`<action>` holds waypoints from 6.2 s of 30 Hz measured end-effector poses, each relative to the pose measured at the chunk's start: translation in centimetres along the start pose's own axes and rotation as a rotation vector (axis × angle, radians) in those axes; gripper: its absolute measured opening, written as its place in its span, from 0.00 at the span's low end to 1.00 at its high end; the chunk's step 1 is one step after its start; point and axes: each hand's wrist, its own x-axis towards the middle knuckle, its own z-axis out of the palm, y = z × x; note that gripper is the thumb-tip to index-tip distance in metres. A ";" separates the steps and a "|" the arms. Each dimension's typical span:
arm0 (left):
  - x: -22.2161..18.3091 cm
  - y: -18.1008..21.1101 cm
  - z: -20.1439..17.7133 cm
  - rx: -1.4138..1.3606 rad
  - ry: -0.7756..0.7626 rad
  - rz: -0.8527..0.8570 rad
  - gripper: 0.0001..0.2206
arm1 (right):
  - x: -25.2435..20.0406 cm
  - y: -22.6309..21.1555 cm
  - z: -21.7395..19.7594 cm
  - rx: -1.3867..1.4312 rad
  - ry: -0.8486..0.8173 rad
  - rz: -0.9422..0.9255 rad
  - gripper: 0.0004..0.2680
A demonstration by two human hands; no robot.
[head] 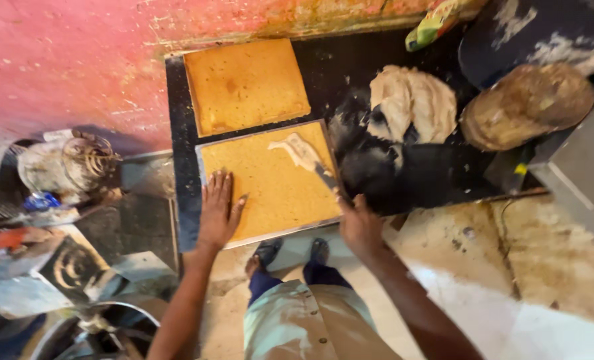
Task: The person prepares layers of cake by using a flat tool to scrape and spread cream from a large mass onto the surface of thin cake sheets, then places additional sheets on top and continues layering with more cream.
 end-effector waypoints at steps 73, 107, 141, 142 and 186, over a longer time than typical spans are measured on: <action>-1.7 -2.7 0.7 -0.311 0.091 -0.066 0.27 | 1.9 -12.5 8.3 0.507 -0.189 0.319 0.07; -1.4 -2.1 0.7 -0.259 0.124 -0.189 0.40 | -2.3 -4.4 3.6 0.545 -0.284 0.199 0.06; -1.6 -2.0 1.0 -0.237 0.106 -0.234 0.35 | -4.2 12.7 -4.0 1.353 -0.523 0.601 0.15; -1.6 -2.2 1.0 -0.235 0.117 -0.211 0.34 | -3.8 10.2 -3.5 1.344 -0.490 0.530 0.19; -7.4 -5.2 -3.5 -0.341 -0.170 0.017 0.63 | -0.4 -15.3 2.4 0.193 -0.295 0.049 0.15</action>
